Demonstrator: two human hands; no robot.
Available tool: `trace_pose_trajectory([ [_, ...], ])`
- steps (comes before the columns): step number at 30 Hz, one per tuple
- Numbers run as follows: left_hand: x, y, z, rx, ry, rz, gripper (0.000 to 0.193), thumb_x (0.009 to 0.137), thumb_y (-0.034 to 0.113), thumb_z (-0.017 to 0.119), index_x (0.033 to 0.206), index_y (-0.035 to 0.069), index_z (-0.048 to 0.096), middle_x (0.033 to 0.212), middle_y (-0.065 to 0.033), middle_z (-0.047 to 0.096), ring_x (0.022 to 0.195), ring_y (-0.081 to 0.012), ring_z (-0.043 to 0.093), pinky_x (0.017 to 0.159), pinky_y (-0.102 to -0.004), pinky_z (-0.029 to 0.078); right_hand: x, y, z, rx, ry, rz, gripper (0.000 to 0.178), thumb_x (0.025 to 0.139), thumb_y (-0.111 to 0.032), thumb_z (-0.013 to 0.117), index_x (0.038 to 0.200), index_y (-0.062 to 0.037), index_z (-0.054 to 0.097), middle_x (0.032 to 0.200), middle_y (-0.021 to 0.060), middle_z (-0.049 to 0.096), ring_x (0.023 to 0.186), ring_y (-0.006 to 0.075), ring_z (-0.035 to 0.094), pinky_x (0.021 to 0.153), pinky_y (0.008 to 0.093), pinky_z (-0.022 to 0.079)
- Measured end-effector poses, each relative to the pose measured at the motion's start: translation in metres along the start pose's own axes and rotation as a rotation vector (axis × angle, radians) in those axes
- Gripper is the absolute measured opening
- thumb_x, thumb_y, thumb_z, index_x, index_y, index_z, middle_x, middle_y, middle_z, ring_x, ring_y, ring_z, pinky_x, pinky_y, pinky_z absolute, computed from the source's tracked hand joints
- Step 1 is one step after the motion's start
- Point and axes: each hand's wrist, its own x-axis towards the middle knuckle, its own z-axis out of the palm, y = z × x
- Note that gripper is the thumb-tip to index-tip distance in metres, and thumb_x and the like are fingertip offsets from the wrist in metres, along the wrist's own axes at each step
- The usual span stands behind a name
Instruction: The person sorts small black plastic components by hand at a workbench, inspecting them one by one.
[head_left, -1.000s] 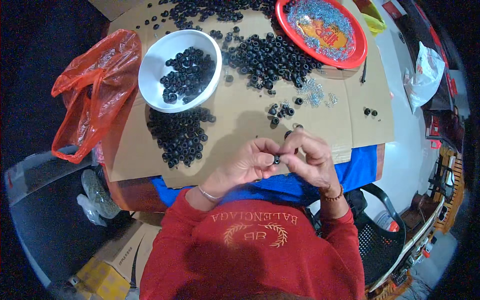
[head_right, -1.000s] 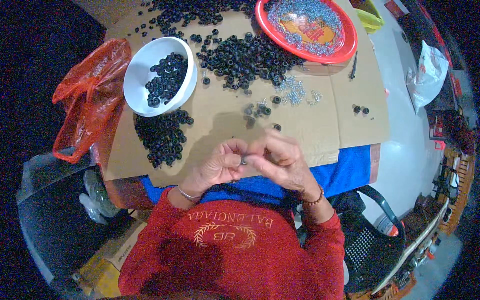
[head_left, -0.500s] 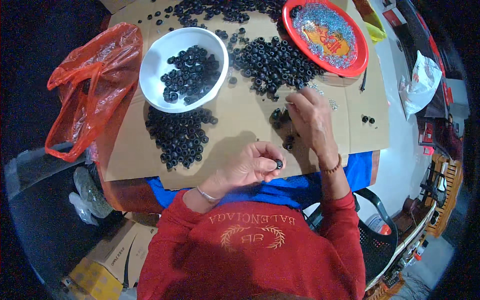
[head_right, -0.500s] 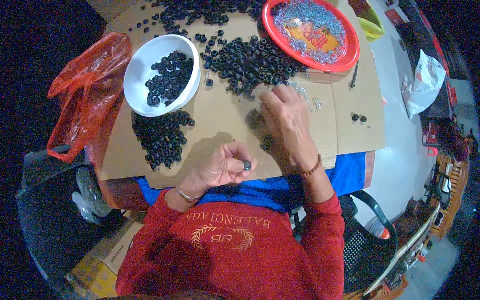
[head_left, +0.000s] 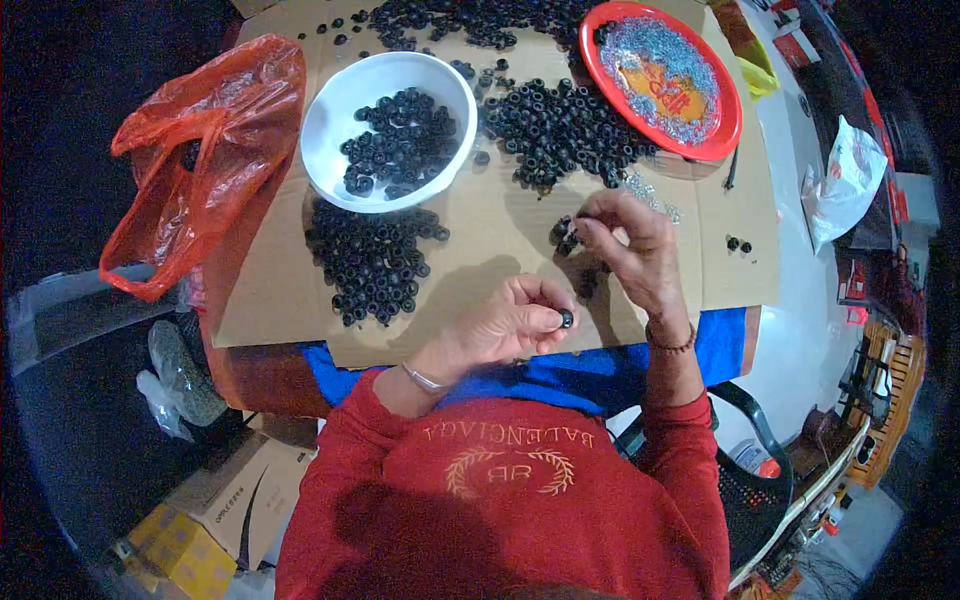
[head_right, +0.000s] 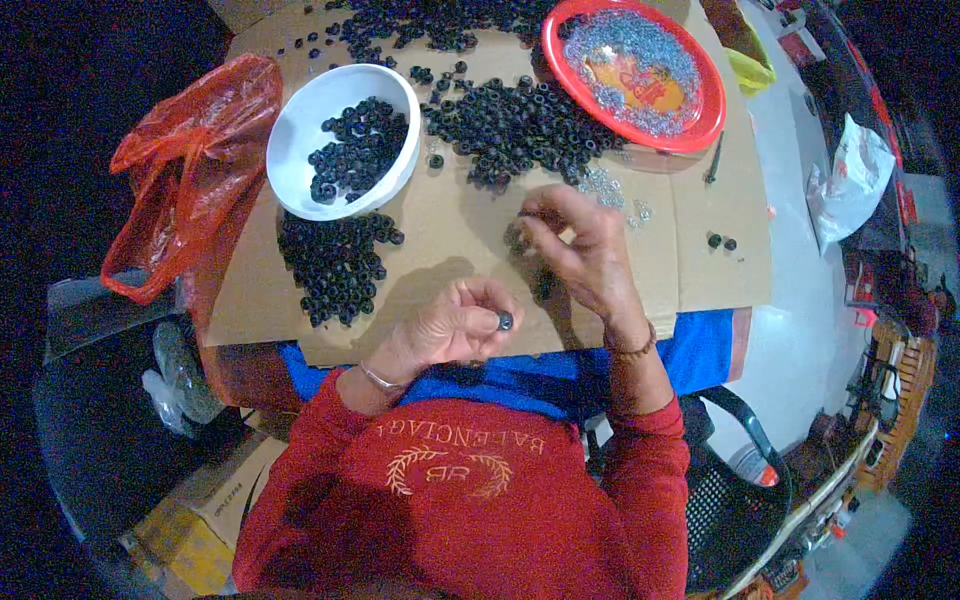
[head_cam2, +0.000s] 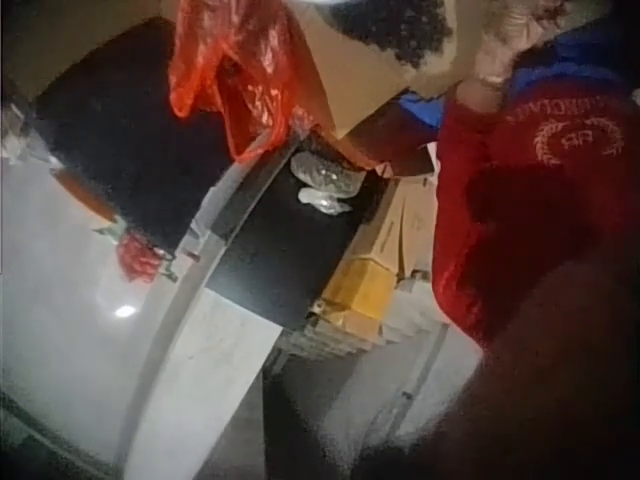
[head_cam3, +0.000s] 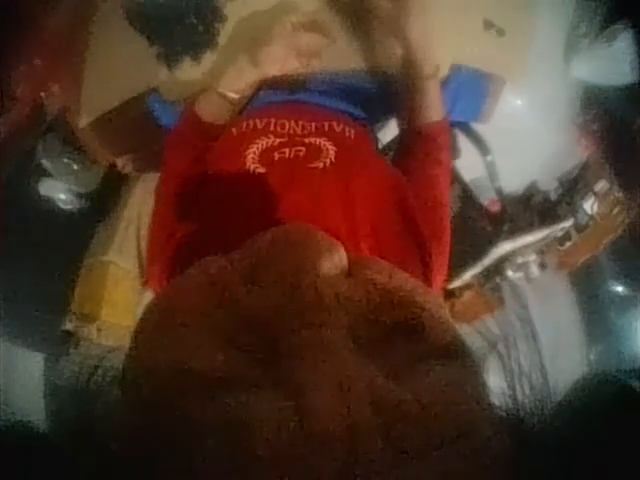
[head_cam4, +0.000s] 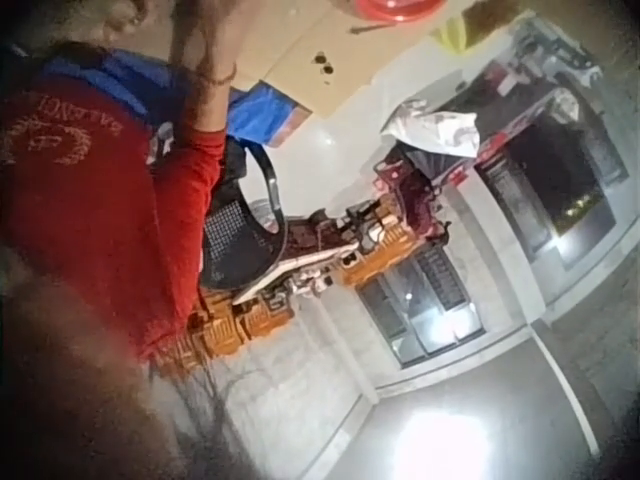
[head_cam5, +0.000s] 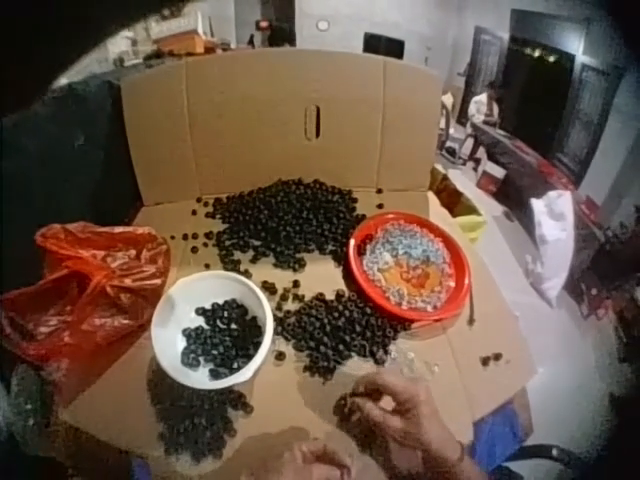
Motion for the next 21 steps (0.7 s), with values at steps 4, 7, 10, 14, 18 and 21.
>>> trace_pose_trajectory([
  [4, 0.0, 0.001, 0.005, 0.058, 0.04, 0.027, 0.017, 0.077, 0.0, 0.06, 0.094, 0.003, 0.059, 0.091, -0.0127, 0.06, 0.068, -0.0143, 0.059, 0.052, -0.0236, 0.049, -0.033, -0.003, -0.005, 0.609, 0.03, 0.205, 0.011, 0.077, 0.007, 0.059, 0.087, 0.0007, 0.057, 0.081, 0.008, 0.06, 0.072, 0.0127, 0.059, 0.063, 0.0248, 0.048],
  [7, -0.001, 0.002, 0.002, 0.069, 0.076, -0.015, 0.014, 0.079, 0.0, 0.058, 0.093, 0.002, 0.059, 0.085, -0.0106, 0.06, 0.071, -0.0149, 0.059, 0.057, -0.0238, 0.05, -0.056, 0.005, 0.0, 0.768, 0.055, 0.221, 0.013, 0.075, 0.006, 0.061, 0.088, 0.0028, 0.057, 0.082, 0.0124, 0.06, 0.072, 0.0165, 0.059, 0.064, 0.027, 0.049],
  [10, 0.0, 0.002, 0.004, 0.07, 0.087, -0.045, 0.015, 0.078, -0.001, 0.057, 0.092, 0.002, 0.059, 0.084, -0.0103, 0.061, 0.072, -0.0148, 0.059, 0.056, -0.024, 0.05, -0.071, 0.007, 0.002, 0.866, 0.073, 0.223, 0.015, 0.075, 0.002, 0.063, 0.088, 0.0034, 0.056, 0.082, 0.0147, 0.059, 0.07, 0.0181, 0.058, 0.064, 0.0281, 0.049],
  [14, 0.0, 0.001, 0.003, 0.116, 0.133, -0.007, 0.015, 0.078, -0.001, 0.056, 0.092, 0.002, 0.058, 0.085, -0.01, 0.061, 0.071, -0.0141, 0.058, 0.056, -0.0237, 0.049, -0.082, 0.006, 0.004, 0.963, 0.092, 0.224, 0.014, 0.075, -0.001, 0.064, 0.085, 0.0028, 0.056, 0.078, 0.0145, 0.058, 0.066, 0.0182, 0.056, 0.06, 0.0272, 0.048],
  [18, 0.002, -0.002, -0.002, 0.145, 0.109, 0.034, 0.015, 0.078, 0.001, 0.059, 0.093, 0.004, 0.058, 0.088, -0.0118, 0.059, 0.068, -0.012, 0.059, 0.05, -0.0202, 0.047, -0.087, 0.008, 0.008, 1.094, 0.101, 0.15, 0.013, 0.076, -0.002, 0.064, 0.083, 0.0021, 0.054, 0.075, 0.0136, 0.057, 0.063, 0.0172, 0.054, 0.058, 0.0258, 0.046],
  [21, 0.003, -0.003, -0.002, 0.14, 0.114, 0.026, 0.015, 0.078, 0.001, 0.06, 0.093, 0.004, 0.057, 0.088, -0.0122, 0.059, 0.068, -0.0118, 0.059, 0.051, -0.0202, 0.048, -0.089, 0.008, 0.009, 1.083, 0.133, 0.147, 0.013, 0.075, 0.0, 0.064, 0.084, 0.0022, 0.054, 0.075, 0.0131, 0.057, 0.064, 0.0169, 0.054, 0.057, 0.0261, 0.046],
])
